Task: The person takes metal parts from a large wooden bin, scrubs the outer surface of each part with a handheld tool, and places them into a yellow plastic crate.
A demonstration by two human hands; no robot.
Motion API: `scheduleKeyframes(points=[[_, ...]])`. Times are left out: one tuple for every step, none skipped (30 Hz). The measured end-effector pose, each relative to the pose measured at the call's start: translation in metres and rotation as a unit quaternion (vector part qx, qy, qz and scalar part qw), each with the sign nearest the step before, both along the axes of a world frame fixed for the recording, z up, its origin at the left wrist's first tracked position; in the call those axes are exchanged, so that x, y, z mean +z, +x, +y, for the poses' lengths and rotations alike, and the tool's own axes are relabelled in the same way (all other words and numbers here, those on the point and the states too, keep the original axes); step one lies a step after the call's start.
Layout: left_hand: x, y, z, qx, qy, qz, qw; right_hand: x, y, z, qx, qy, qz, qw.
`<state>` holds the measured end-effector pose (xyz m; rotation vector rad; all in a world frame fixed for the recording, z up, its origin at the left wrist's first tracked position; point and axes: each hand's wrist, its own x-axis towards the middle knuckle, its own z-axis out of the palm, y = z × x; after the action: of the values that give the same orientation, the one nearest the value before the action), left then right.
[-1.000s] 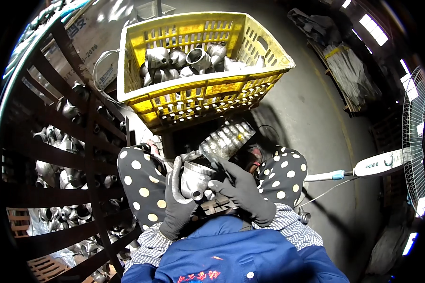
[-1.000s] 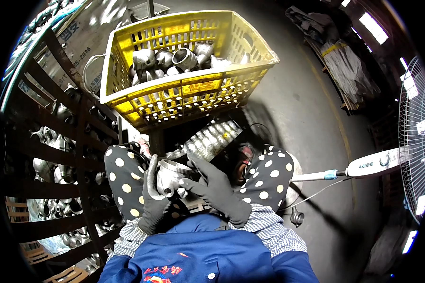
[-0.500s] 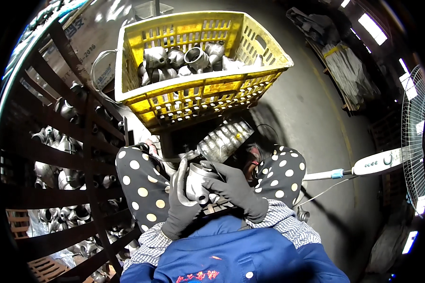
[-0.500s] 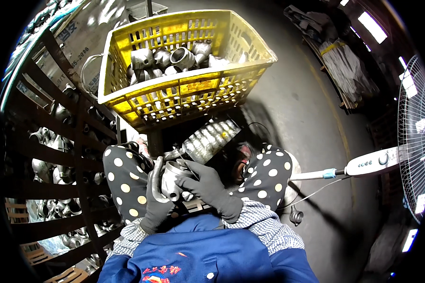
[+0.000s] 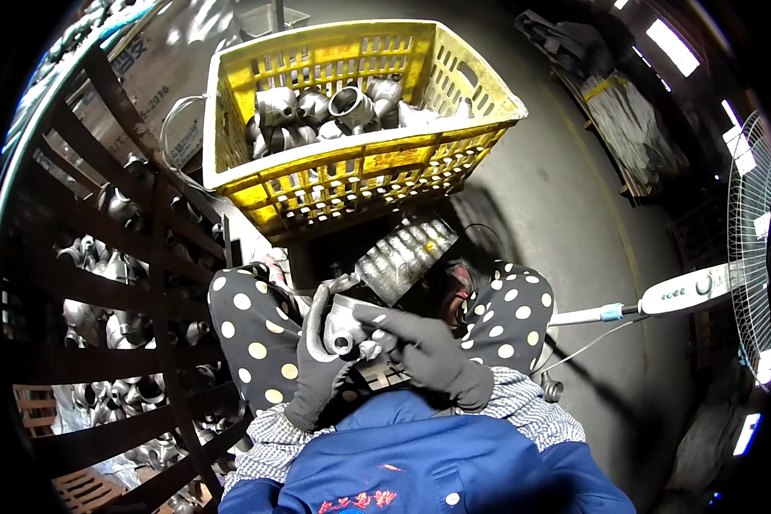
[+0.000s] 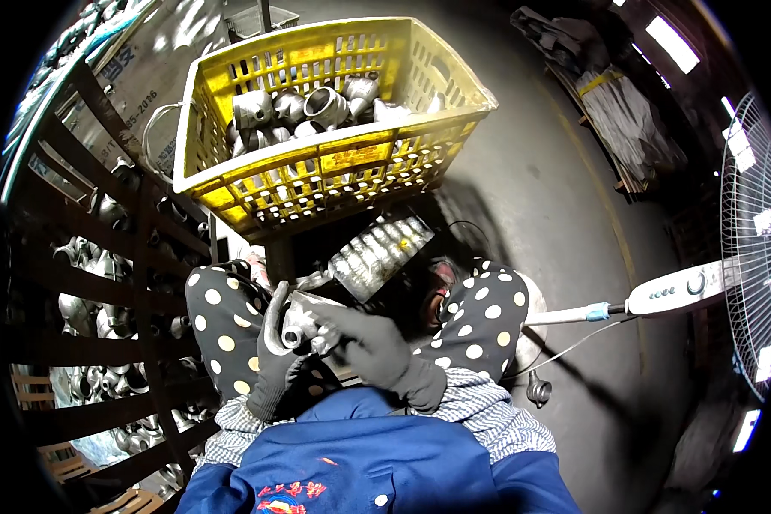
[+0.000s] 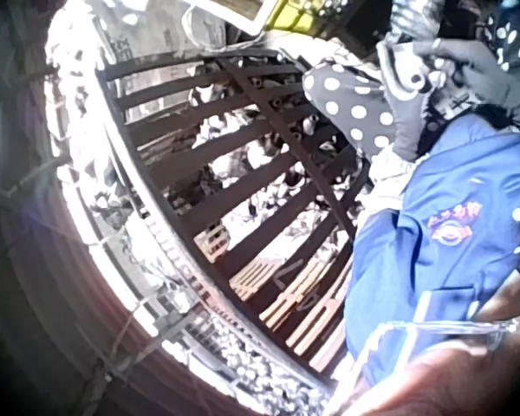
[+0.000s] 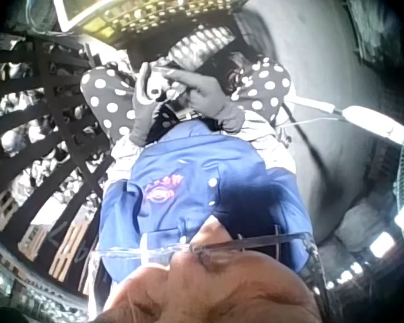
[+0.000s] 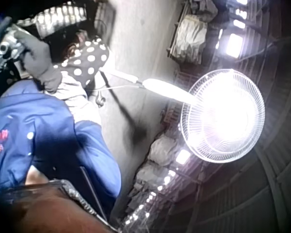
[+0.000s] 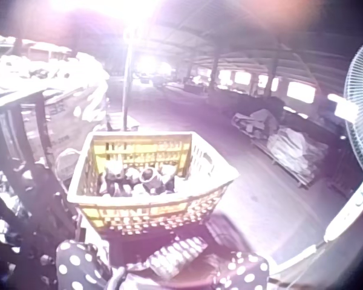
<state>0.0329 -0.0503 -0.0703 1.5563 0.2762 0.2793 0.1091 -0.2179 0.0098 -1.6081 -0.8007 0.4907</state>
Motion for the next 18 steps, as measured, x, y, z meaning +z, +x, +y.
scheduleKeyframes(points=[[-0.001,0.0,0.002,0.003,0.021,0.005,1.0,0.007,-0.002,0.0,0.053,-0.028,0.016,0.998],[0.001,0.001,-0.003,0.002,-0.119,-0.019,0.993,0.003,-0.003,-0.001,0.055,-0.019,0.006,0.998],[0.004,0.001,-0.002,-0.006,-0.127,-0.017,0.992,-0.003,-0.004,-0.002,0.057,-0.011,-0.005,0.998],[0.007,0.0,0.0,-0.013,-0.135,-0.016,0.991,-0.006,-0.004,-0.007,0.048,-0.02,0.023,0.998],[0.01,-0.003,0.003,-0.014,-0.142,-0.011,0.99,-0.009,-0.003,-0.014,0.045,-0.029,0.055,0.997],[0.018,-0.003,0.001,-0.017,-0.263,-0.02,0.964,-0.017,-0.001,-0.022,0.024,-0.023,0.026,0.999],[0.025,-0.005,0.004,-0.015,-0.293,0.003,0.956,-0.025,0.0,-0.029,0.002,-0.018,-0.003,1.0],[0.024,-0.004,0.008,-0.029,-0.321,-0.004,0.946,-0.023,-0.001,-0.031,-0.035,-0.038,0.09,0.995],[0.022,-0.002,0.011,-0.044,-0.349,-0.011,0.936,-0.02,-0.002,-0.033,-0.072,-0.058,0.182,0.979],[0.021,-0.002,0.013,-0.058,-0.377,-0.019,0.924,-0.033,-0.003,-0.036,-0.105,-0.045,0.158,0.981],[0.026,-0.001,0.01,-0.055,-0.464,-0.004,0.884,-0.027,-0.002,-0.038,-0.134,-0.048,0.248,0.958],[0.036,-0.001,0.004,-0.052,-0.546,0.011,0.836,-0.033,-0.002,-0.034,-0.147,-0.039,0.239,0.959],[0.041,0.0,0.0,-0.048,-0.623,0.026,0.78,-0.04,-0.001,-0.032,-0.159,-0.03,0.23,0.96],[0.029,-0.004,0.002,-0.013,-0.645,0.041,0.763,-0.039,-0.002,-0.03,-0.132,-0.066,0.255,0.956],[0.023,-0.004,0.002,0.007,-0.653,0.048,0.756,-0.037,-0.002,-0.029,-0.104,-0.103,0.279,0.949],[0.019,-0.003,0.003,0.027,-0.661,0.054,0.748,-0.032,-0.004,-0.029,-0.098,-0.111,0.341,0.928],[0.01,-0.004,0.003,0.048,-0.669,0.061,0.74,-0.026,-0.006,-0.029,-0.089,-0.119,0.403,0.903],[0.001,-0.002,0.004,0.045,-0.659,0.048,0.749,-0.028,-0.008,-0.027,-0.1,-0.091,0.386,0.913]])
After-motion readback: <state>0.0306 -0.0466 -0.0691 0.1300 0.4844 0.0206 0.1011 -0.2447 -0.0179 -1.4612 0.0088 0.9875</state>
